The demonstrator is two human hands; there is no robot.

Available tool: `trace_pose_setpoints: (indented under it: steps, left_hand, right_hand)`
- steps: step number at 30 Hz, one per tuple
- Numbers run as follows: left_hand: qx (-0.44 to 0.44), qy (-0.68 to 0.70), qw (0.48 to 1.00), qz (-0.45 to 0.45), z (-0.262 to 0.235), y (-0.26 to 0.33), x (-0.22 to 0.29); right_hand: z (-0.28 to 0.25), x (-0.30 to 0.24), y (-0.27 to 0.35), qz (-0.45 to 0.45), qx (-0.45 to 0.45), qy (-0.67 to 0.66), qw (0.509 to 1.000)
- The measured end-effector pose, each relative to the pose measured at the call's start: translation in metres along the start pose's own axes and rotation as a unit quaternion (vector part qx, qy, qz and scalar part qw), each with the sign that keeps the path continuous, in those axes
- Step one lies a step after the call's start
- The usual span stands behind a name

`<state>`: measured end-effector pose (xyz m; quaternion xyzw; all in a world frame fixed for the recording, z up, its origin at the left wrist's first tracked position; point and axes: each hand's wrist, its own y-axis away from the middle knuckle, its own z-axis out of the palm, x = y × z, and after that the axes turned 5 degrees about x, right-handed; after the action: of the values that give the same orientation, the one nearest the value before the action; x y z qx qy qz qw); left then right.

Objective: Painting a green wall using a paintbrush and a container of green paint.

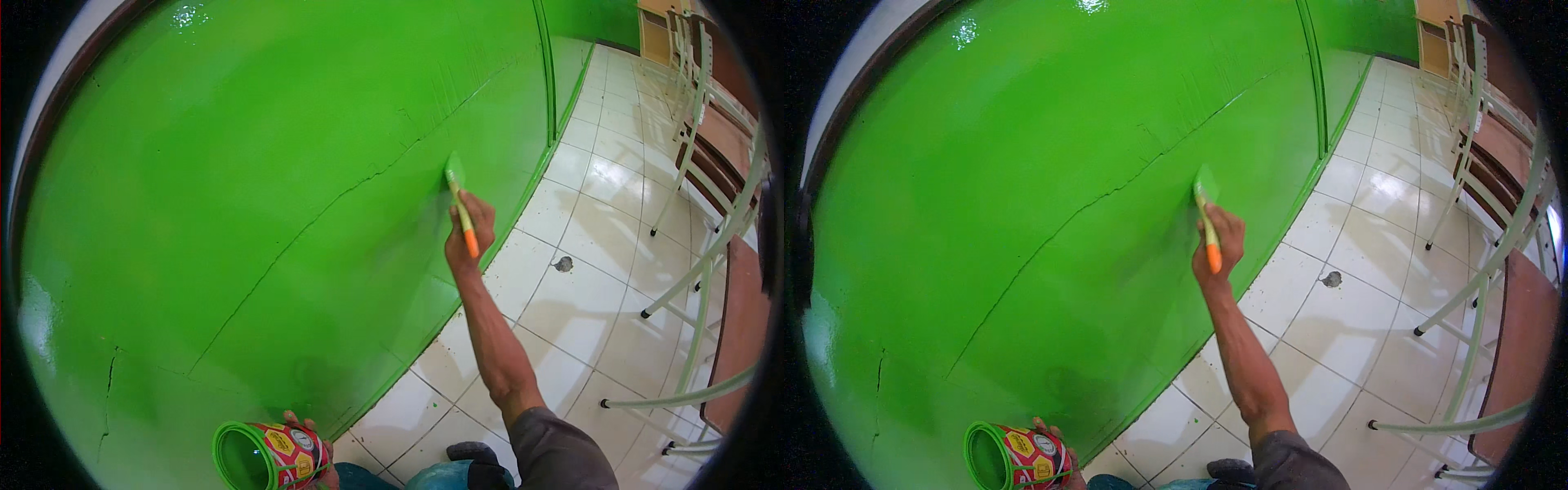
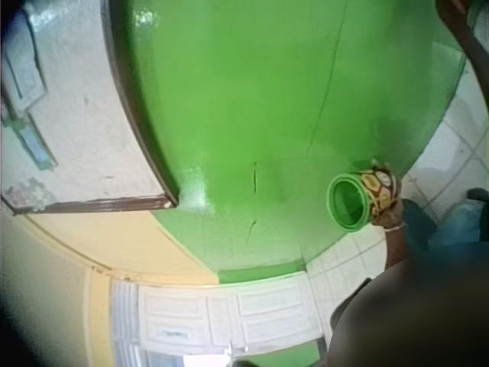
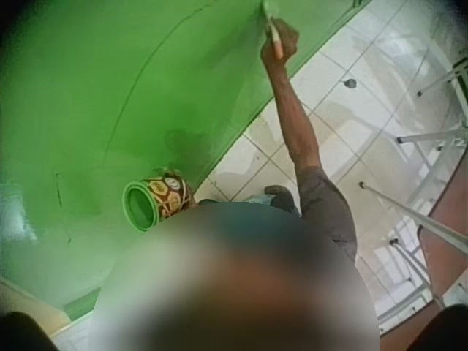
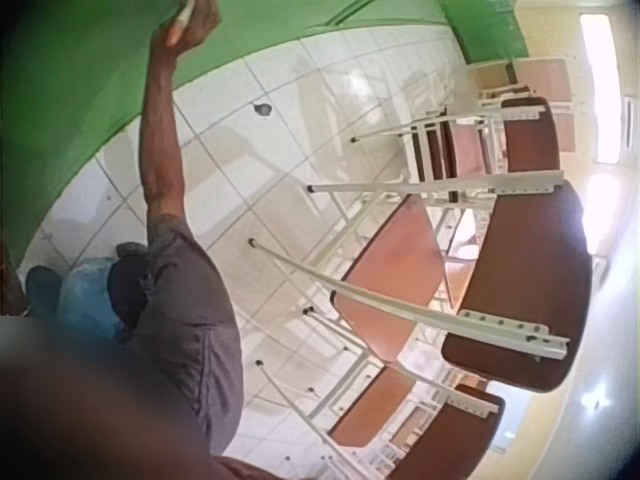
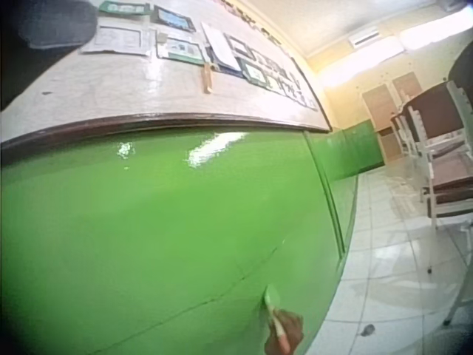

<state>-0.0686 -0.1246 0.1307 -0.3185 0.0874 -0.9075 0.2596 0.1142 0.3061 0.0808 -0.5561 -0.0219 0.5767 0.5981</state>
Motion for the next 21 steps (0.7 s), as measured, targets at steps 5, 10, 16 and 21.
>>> trace_pose_setpoints:
  steps: [5, 10, 16, 21]
  left_hand:
    - [0.054, 0.039, 0.998, -0.005, -0.010, 0.004, -0.002]
    - [-0.018, 0.093, 0.995, -0.036, -0.017, -0.011, -0.009]
    - [0.023, 0.060, 0.997, -0.045, -0.011, -0.009, -0.014]
    - [-0.002, 0.000, 1.000, 0.000, -0.007, -0.011, -0.013]
  right_hand:
    - [-0.029, -0.053, 0.024, 0.007, -0.069, -0.046, 0.997]
    - [-0.060, -0.055, 0.025, 0.192, -0.142, -0.252, 0.938]
    - [-0.031, 0.042, -0.045, 0.342, -0.115, -0.233, 0.903]
    - [-0.006, 0.097, -0.085, 0.317, -0.026, -0.190, 0.929]
